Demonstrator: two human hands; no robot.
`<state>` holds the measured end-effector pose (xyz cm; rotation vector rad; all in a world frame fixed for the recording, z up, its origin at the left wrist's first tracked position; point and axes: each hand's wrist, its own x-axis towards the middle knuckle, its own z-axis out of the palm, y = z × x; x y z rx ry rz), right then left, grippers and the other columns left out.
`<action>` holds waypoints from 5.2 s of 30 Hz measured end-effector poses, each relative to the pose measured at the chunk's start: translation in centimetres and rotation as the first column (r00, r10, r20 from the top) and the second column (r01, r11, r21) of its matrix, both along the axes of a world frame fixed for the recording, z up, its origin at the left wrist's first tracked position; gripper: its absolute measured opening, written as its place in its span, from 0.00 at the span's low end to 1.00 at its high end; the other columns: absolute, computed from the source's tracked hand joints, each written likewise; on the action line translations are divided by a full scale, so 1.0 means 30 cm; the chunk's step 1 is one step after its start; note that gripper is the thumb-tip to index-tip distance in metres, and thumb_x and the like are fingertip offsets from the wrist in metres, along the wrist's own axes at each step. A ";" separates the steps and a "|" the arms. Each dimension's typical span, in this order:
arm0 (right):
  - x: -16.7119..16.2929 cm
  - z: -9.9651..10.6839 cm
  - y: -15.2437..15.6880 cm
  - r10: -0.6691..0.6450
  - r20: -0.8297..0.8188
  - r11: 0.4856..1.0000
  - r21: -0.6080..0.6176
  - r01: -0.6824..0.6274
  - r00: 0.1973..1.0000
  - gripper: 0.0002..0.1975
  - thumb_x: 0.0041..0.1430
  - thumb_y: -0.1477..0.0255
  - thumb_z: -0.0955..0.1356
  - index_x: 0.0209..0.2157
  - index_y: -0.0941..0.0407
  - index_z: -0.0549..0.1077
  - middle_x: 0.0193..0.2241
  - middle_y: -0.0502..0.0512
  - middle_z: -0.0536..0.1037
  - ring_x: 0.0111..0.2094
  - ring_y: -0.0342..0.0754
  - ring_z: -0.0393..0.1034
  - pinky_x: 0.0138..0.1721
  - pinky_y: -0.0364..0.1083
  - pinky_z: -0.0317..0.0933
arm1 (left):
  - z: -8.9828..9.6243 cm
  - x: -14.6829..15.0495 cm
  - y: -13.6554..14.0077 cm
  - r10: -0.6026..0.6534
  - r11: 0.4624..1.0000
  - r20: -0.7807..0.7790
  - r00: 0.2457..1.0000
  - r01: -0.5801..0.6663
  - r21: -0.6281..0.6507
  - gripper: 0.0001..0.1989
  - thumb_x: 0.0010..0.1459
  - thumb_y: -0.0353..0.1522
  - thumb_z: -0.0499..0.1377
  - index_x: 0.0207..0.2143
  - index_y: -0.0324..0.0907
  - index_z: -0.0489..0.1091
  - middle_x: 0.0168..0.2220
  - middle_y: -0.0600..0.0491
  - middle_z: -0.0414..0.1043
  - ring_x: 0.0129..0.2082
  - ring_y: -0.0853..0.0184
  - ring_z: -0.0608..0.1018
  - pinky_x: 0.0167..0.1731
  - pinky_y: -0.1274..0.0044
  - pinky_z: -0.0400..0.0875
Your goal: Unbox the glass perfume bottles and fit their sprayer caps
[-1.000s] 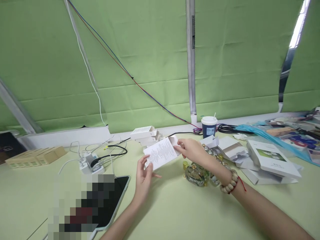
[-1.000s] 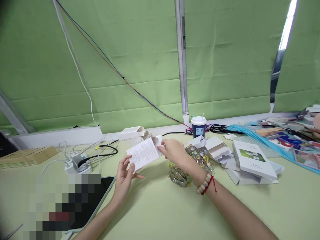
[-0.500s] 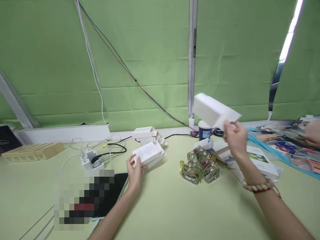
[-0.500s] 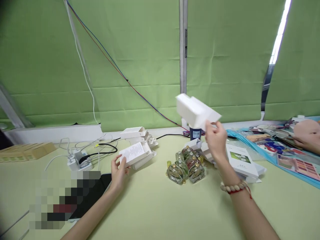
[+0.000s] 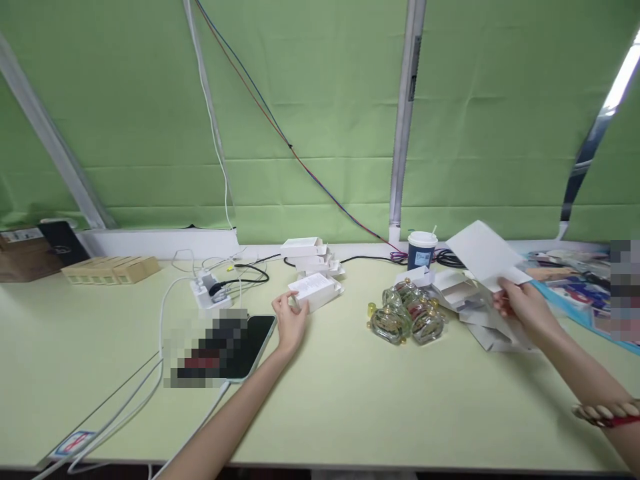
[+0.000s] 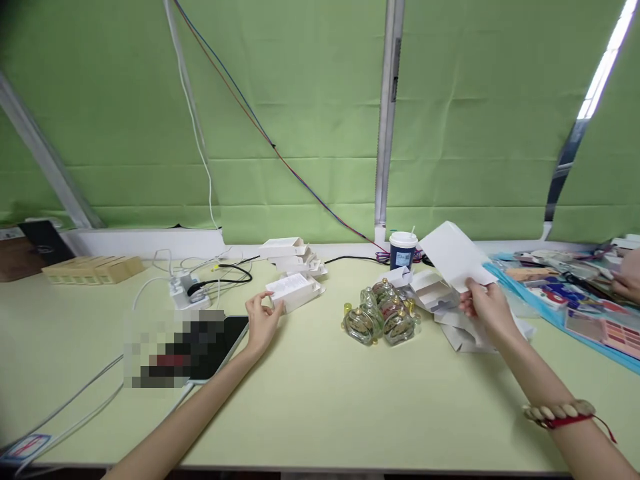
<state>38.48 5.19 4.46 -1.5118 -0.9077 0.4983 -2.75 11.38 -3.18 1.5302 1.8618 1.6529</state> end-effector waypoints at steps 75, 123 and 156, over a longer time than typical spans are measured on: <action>-0.538 -0.263 0.077 0.508 0.746 0.778 -0.182 -0.602 0.431 0.10 0.60 0.72 0.63 0.37 0.52 0.76 0.36 0.50 0.77 0.34 0.44 0.72 0.32 0.42 0.63 | 0.012 0.137 -0.152 -0.659 0.747 -0.345 0.668 0.635 -0.196 0.19 0.61 0.39 0.40 0.30 0.41 0.66 0.32 0.51 0.66 0.31 0.71 0.69 0.29 0.79 0.59; -0.613 -0.193 -0.006 0.798 0.038 0.598 0.068 -0.799 0.601 0.11 0.46 0.66 0.72 0.29 0.59 0.76 0.33 0.58 0.76 0.15 0.33 0.55 0.15 0.37 0.50 | 0.020 0.152 -0.153 -0.658 0.591 -0.666 0.352 0.789 -0.167 0.13 0.59 0.38 0.48 0.39 0.39 0.64 0.29 0.53 0.66 0.27 0.74 0.67 0.25 0.81 0.60; -0.604 -0.194 -0.009 0.667 0.402 0.590 0.229 -0.775 0.627 0.06 0.50 0.69 0.71 0.30 0.55 0.79 0.31 0.56 0.78 0.28 0.44 0.71 0.18 0.39 0.57 | 0.025 0.154 -0.153 -0.668 0.596 -0.652 0.358 0.782 -0.181 0.12 0.58 0.37 0.49 0.37 0.39 0.65 0.27 0.54 0.65 0.26 0.74 0.66 0.24 0.82 0.59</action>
